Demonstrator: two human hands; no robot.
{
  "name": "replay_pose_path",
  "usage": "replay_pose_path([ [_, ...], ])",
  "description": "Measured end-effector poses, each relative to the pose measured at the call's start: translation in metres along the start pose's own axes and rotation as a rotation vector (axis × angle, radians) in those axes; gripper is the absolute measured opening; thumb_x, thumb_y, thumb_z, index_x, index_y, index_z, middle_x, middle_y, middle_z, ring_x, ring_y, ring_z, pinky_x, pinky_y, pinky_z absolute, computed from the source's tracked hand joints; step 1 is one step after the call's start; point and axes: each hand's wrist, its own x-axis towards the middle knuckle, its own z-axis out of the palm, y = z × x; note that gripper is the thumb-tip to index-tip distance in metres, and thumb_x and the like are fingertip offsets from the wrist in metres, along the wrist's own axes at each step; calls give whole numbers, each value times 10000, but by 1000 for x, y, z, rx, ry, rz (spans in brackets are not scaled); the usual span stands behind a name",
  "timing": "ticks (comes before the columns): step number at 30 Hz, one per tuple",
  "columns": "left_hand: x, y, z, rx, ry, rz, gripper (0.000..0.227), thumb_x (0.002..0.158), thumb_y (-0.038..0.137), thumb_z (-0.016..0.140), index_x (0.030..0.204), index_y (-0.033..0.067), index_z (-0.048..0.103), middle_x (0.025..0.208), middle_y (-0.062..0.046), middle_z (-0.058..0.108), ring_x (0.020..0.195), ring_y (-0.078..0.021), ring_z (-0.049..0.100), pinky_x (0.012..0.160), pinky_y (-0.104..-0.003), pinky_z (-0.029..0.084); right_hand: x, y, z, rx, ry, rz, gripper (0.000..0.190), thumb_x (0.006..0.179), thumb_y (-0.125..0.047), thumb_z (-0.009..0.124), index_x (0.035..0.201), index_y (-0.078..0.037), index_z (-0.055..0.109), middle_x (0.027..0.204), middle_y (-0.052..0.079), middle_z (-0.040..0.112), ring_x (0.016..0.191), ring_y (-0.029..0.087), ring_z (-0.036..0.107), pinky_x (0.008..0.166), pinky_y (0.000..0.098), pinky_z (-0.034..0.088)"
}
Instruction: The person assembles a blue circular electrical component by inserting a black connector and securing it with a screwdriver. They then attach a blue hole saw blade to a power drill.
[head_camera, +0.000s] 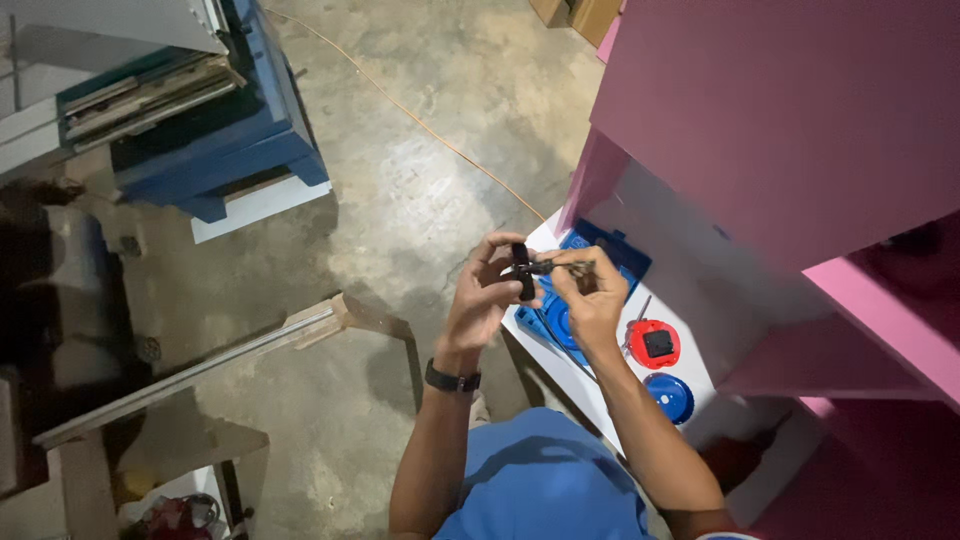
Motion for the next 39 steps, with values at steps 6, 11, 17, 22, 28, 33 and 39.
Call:
replay_pose_path([
  [6, 8, -11, -18, 27, 318, 59, 194, 909, 18, 730, 1028, 44, 579, 904, -249, 748, 743, -353, 776, 637, -433, 665, 1, -9, -7, 132, 97, 26, 151, 956, -103, 723, 963, 15, 630, 983, 226, 753, 954, 255, 745, 838, 330, 582],
  [11, 11, -21, 13, 297, 501, 136, 71, 999, 80, 626, 1042, 75, 570, 988, -241, 766, 740, -306, 773, 657, -396, 675, -14, -7, 5, -71, 217, -129, 108, 938, -40, 739, 963, 22, 654, 1004, 245, 755, 1001, 302, 738, 883, 375, 565],
  [17, 3, -37, 21, 301, 307, 169, 274, 1011, 54, 563, 1278, 48, 623, 1176, -189, 720, 1024, -239, 716, 915, -402, 608, -12, 1, 5, -178, 198, -233, 116, 939, -69, 754, 953, 14, 675, 993, 219, 758, 1012, 333, 743, 893, 390, 562],
  [22, -4, -35, 51, 266, 200, 235, 342, 1024, 76, 552, 1356, 18, 613, 1339, -188, 657, 1221, -223, 625, 1026, -378, 541, -12, 8, 8, -293, 265, -349, 75, 914, -47, 781, 932, -12, 716, 993, 178, 751, 948, 306, 713, 870, 373, 532],
  [28, -9, -37, 58, 385, 63, 305, 488, 1086, 183, 507, 1536, 0, 463, 1402, -196, 608, 1318, -224, 530, 1147, -427, 424, -16, 34, -5, -280, 300, -379, 94, 855, 33, 816, 920, 23, 750, 837, 158, 681, 766, 268, 655, 750, 353, 516],
  [33, -16, -26, 68, 587, 0, 363, 500, 1098, 178, 477, 1561, -2, 418, 1536, -223, 503, 1415, -280, 464, 1189, -466, 369, -12, 33, -3, -216, 304, -331, 95, 880, 33, 799, 929, 65, 724, 820, 181, 689, 749, 265, 652, 722, 353, 512],
  [39, -20, -25, 71, 691, -39, 394, 570, 1105, 312, 433, 1594, 35, 337, 1568, -220, 455, 1466, -329, 412, 1231, -526, 307, -21, 12, 13, -141, 381, -75, 125, 946, -69, 753, 963, 42, 697, 761, 98, 663, 749, 107, 565, 688, 293, 477],
])
